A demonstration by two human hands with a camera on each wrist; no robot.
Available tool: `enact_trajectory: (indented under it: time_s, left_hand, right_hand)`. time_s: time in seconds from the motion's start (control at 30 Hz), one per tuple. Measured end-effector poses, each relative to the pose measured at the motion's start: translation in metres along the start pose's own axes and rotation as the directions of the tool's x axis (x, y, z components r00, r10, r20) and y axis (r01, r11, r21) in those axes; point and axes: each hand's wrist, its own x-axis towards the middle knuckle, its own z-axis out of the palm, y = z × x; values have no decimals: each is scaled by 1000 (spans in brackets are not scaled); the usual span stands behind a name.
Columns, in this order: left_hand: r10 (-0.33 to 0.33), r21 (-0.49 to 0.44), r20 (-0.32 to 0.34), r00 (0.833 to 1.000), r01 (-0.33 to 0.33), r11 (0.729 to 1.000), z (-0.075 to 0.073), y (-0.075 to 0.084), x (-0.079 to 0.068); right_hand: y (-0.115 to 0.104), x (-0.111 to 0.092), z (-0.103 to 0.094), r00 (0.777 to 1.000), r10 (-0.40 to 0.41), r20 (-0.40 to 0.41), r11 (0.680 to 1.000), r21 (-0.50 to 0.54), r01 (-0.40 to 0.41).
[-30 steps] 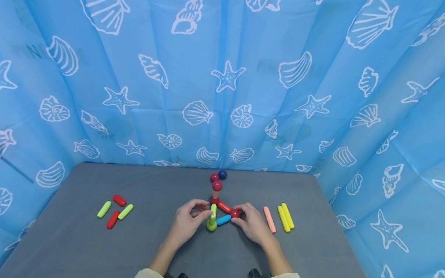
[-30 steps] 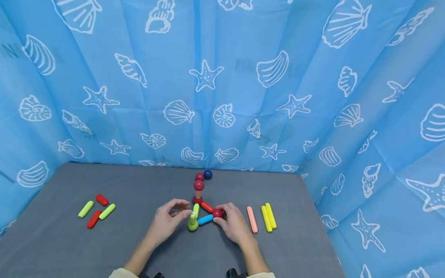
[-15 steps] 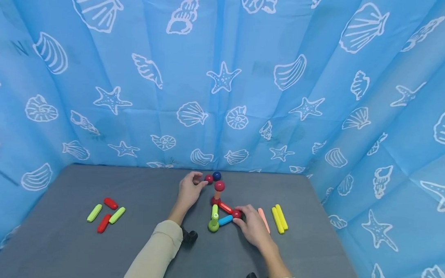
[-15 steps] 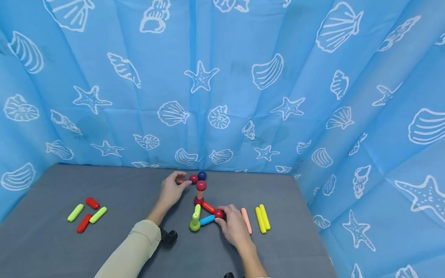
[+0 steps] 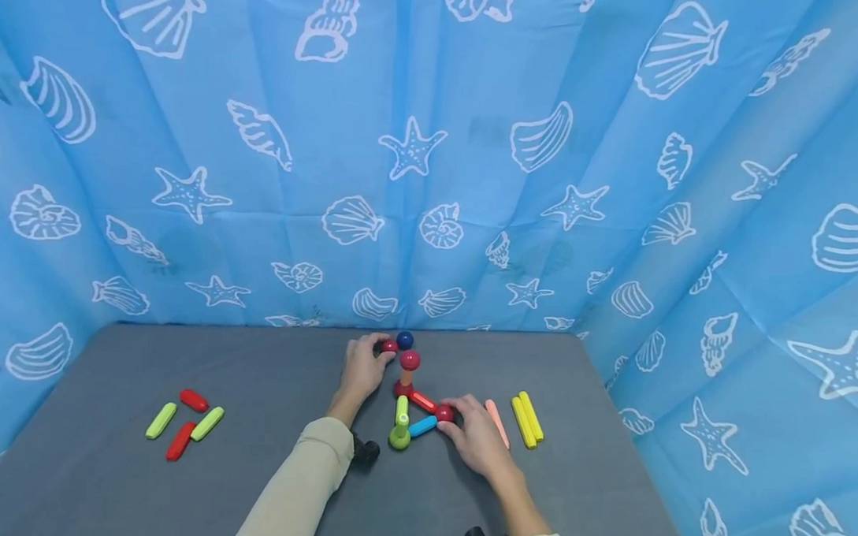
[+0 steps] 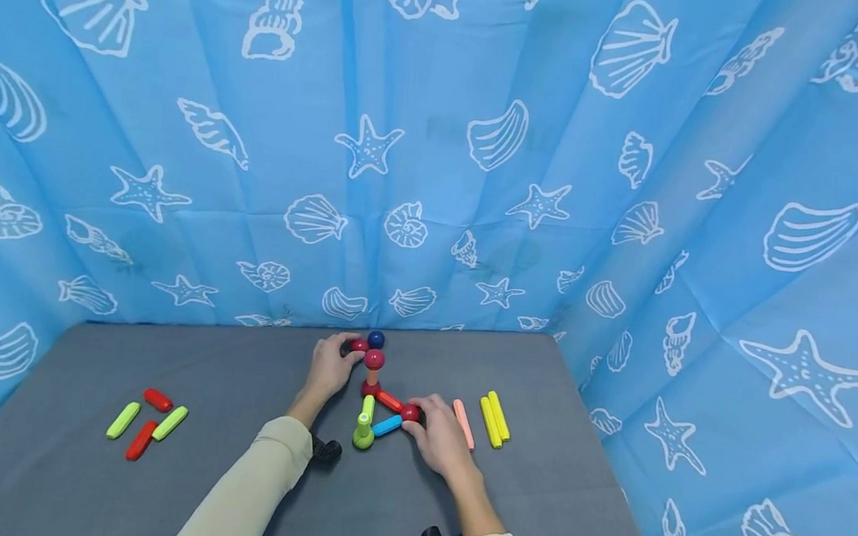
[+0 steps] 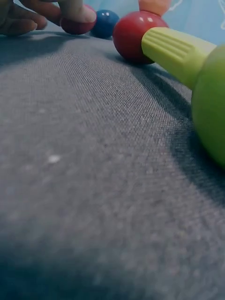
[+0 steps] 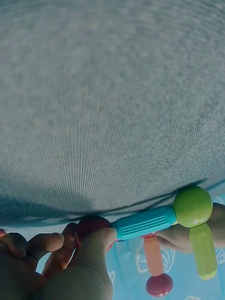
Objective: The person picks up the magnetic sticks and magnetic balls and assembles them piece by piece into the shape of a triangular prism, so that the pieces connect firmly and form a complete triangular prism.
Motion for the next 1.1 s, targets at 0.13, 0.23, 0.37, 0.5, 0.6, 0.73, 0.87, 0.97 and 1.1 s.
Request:
enact_trajectory:
  time_s: [0.13, 0.23, 0.37, 0.5, 0.6, 0.73, 0.87, 0.97, 1.1]
  left_hand:
    - [23, -39, -33, 999, -24, 999, -12, -3, -6]
    - [54, -109, -79, 995, -63, 992, -27, -2, -13]
    - [69, -187, -149, 986, -97, 978, -51, 0, -29]
    - [82, -251, -157, 984, -120, 961, -73, 8, -52]
    - [88, -283, -113, 990, -117, 952, -84, 17, -76]
    - [134, -311, -15, 991, -131, 941, -83, 26, -104]
    - [194, -312, 43, 980, -171, 934, -76, 26, -119]
    - [221, -291, 63, 973, -194, 937, -72, 25, -124]
    - [227, -260, 112, 967, -192, 946, -72, 24, -127]
  right_hand:
    - [1, 1, 3, 1000, 1, -11, 1000, -9, -1]
    - [2, 2, 2, 1000, 3, -12, 1000, -16, -3]
    - [0, 3, 1, 1000, 0, 4, 1000, -11, 0]
    - [-2, 5, 2, 1000, -15, 6, 1000, -8, 15]
    - [-4, 8, 4, 999, -41, 10, 999, -4, 41]
    - [-5, 12, 6, 998, -52, 22, 999, 2, 52]
    - [-8, 16, 8, 998, -56, 34, 998, 8, 56]
    - [-10, 17, 9, 997, -60, 44, 998, 13, 59]
    - [-13, 18, 11, 997, -58, 47, 998, 27, 56]
